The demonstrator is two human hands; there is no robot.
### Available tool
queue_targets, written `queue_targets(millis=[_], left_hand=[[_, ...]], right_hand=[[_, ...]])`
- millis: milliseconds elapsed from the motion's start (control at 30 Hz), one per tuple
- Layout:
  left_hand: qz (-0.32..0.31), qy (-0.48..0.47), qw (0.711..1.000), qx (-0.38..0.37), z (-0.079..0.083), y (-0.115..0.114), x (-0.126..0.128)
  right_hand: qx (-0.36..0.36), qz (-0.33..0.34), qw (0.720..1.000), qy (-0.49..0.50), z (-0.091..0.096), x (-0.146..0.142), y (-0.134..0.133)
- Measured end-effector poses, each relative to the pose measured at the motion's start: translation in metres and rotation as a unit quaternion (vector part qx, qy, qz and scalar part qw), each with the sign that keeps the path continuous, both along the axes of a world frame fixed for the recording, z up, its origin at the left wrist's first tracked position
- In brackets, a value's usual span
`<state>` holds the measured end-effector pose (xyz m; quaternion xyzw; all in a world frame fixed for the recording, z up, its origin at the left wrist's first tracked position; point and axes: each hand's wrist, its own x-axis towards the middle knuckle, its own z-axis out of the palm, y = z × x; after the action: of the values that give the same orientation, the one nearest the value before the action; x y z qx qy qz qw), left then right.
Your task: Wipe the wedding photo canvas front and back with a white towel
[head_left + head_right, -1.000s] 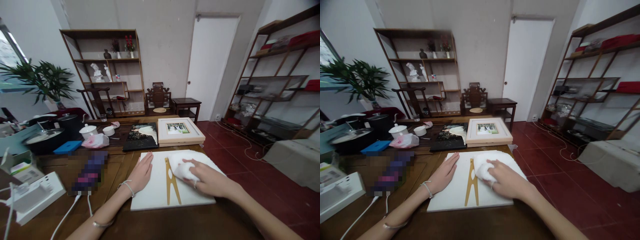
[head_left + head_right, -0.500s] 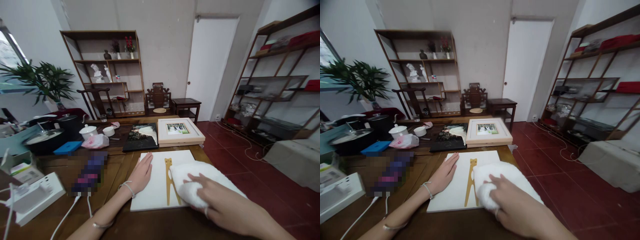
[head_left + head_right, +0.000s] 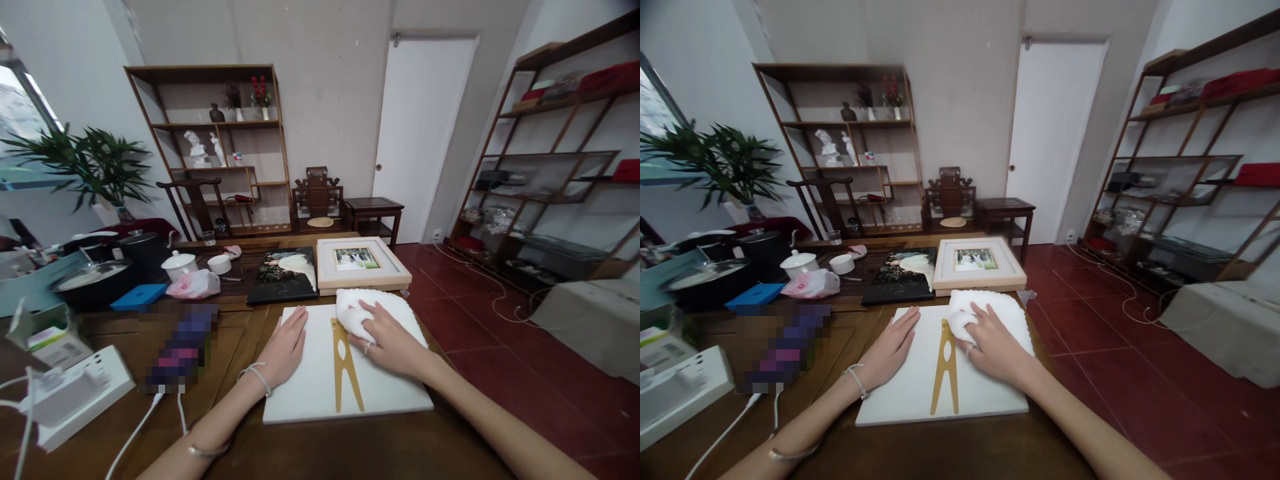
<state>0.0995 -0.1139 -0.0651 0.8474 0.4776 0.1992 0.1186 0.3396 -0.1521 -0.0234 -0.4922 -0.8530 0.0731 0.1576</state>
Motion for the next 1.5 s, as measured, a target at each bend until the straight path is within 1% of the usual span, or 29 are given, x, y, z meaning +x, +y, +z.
queue_targets(millis=[67,200,300,367,433,533,667,733,767,833,933,1033,1133,1167,1233,1300,1367,1433,1500], left_hand=[[0.003,-0.002,1.000,0.002,-0.001,0.000,0.000],[0.011,0.003,1.000,-0.009,0.000,0.000,0.002],[0.014,0.003,1.000,-0.014,0.001,0.000,0.002],[0.012,-0.004,1.000,-0.008,0.000,0.001,0.002],[0.009,-0.007,1.000,-0.002,-0.001,0.001,0.001],[0.003,0.001,1.000,0.002,-0.002,0.002,0.000],[0.000,0.008,1.000,-0.003,0.000,0.001,0.001],[0.000,0.013,1.000,-0.008,0.001,0.001,0.001],[0.000,0.015,1.000,-0.010,0.001,0.001,0.001],[0.002,0.019,1.000,-0.012,0.001,0.000,0.002],[0.007,0.021,1.000,-0.015,0.001,0.000,0.002],[0.010,0.022,1.000,-0.020,0.003,-0.001,0.002],[0.007,0.025,0.999,-0.021,0.004,-0.001,0.003],[0.007,0.029,0.999,-0.021,0.004,-0.001,0.003],[0.007,0.035,0.999,-0.019,0.004,-0.001,0.003],[0.006,0.037,0.999,-0.015,0.003,-0.001,0.003],[0.004,0.035,0.999,-0.011,0.002,-0.001,0.002],[0.003,0.034,0.999,-0.010,0.002,-0.001,0.002],[0.001,0.031,0.999,-0.011,0.001,0.000,0.001]], right_hand=[[-0.006,0.012,1.000,-0.010,0.000,-0.003,-0.010],[-0.034,0.031,0.998,-0.045,0.003,-0.015,-0.054],[-0.073,0.081,0.992,-0.068,0.004,-0.028,-0.080],[-0.082,0.117,0.988,-0.063,0.005,-0.034,-0.084],[-0.068,0.125,0.989,-0.036,0.007,-0.034,-0.077],[-0.045,0.108,0.993,0.002,0.014,-0.024,-0.048],[-0.046,0.094,0.994,-0.005,0.021,-0.013,-0.004],[-0.039,0.086,0.995,-0.006,0.018,-0.016,0.006],[-0.033,0.082,0.996,-0.004,0.016,-0.019,0.006],[-0.020,0.083,0.996,-0.002,0.009,-0.026,-0.003],[-0.016,0.113,0.994,-0.005,0.003,-0.036,-0.032],[-0.046,0.167,0.984,-0.039,0.006,-0.042,-0.061],[-0.080,0.212,0.970,-0.083,0.011,-0.045,-0.073],[-0.077,0.210,0.971,-0.079,0.011,-0.044,-0.072],[-0.050,0.182,0.981,-0.044,0.011,-0.042,-0.062],[-0.017,0.144,0.989,-0.013,0.009,-0.040,-0.043],[0.004,0.112,0.994,-0.010,0.006,-0.040,-0.019],[0.016,0.093,0.995,-0.019,0.005,-0.041,0.002],[0.020,0.088,0.996,-0.023,0.003,-0.043,0.015]])
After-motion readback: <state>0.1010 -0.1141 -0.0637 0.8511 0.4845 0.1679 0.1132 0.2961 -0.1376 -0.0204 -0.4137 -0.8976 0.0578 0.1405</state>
